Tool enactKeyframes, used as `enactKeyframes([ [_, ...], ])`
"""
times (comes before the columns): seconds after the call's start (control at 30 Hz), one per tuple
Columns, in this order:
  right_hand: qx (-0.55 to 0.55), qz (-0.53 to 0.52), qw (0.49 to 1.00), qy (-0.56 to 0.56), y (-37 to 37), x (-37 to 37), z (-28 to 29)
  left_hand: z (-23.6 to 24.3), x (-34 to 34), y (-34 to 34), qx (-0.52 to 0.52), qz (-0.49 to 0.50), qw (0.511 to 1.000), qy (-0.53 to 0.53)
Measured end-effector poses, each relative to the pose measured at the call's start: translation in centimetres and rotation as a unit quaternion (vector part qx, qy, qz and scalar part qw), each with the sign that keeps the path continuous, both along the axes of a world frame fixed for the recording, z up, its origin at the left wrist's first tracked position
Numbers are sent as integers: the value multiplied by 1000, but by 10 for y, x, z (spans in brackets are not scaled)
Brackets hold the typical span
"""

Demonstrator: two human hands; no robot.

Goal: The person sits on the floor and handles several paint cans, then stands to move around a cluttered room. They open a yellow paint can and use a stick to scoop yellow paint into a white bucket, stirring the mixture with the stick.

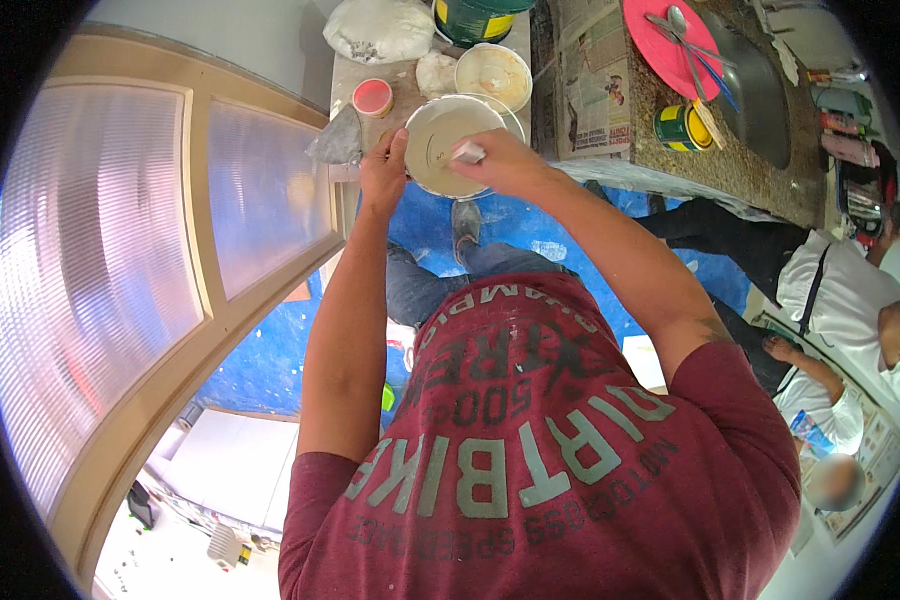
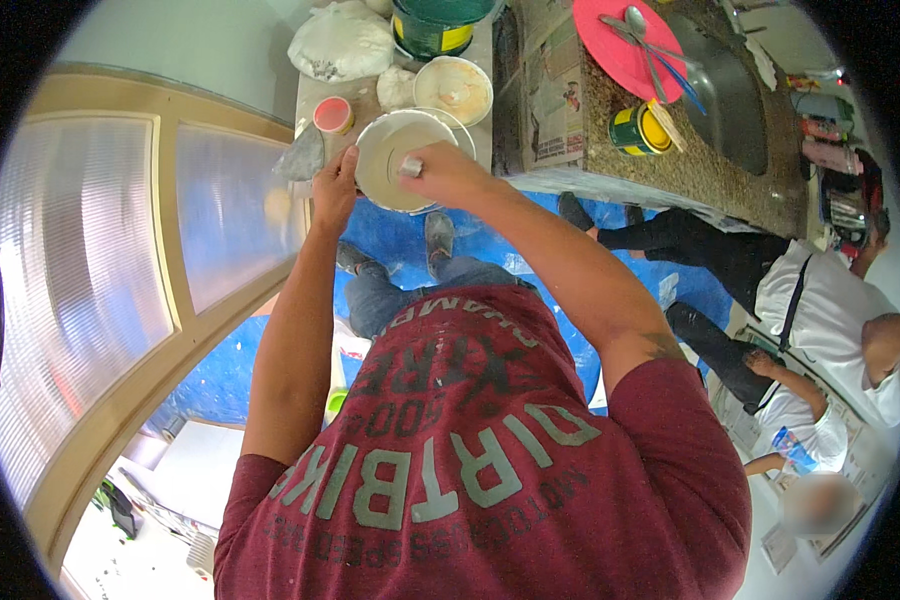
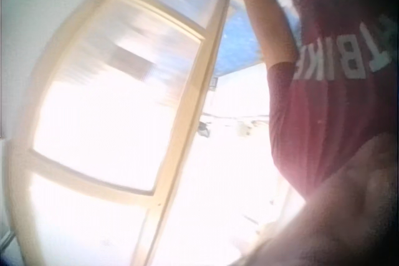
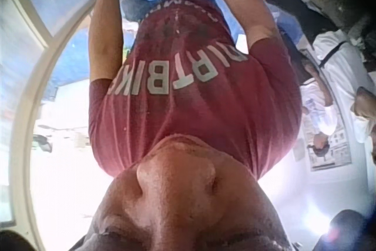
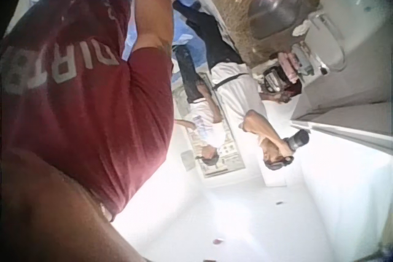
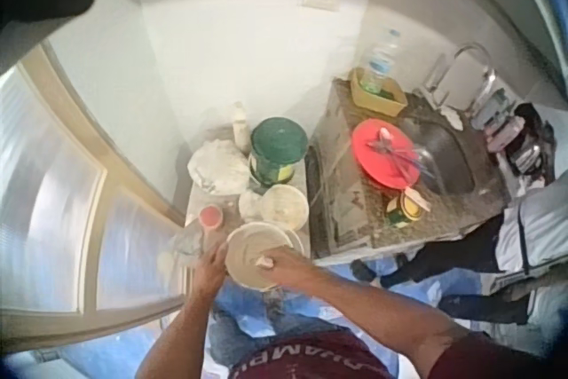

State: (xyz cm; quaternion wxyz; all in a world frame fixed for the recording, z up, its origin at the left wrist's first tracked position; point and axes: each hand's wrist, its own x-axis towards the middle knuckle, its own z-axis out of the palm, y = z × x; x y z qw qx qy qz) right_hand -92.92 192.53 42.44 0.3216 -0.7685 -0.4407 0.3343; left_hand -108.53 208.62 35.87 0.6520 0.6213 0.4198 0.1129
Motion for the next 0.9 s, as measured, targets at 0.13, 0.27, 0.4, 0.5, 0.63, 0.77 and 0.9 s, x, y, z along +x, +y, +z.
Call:
enactKeyframes([
  [0.13,31,-36,998,-35,-1,6,-9,1,3,1,2,-11,1000,-20],
  [0.27,-50,5,999,-2,-1,0,16,-4,-3,3,-7,12,1000,-10],
  [0.4,-42,-17,999,-2,-3,7,13,1,0,1,-17,2,1000,-8],
  [0.5,-76,27,997,3,-3,5,15,0,2,2,-23,2,1000,-13],
  [0.63,6,-6,1000,-28,-8,4,5,-7,2,4,-7,10,1000,-19],
  [0.77,-147,0,988,-50,0,10,25,-8,-3,2,-16,14,1000,-11],
  [0.9,20,16,998,-61,-4,8,-4,-1,2,1,-25,9,999,-24],
])
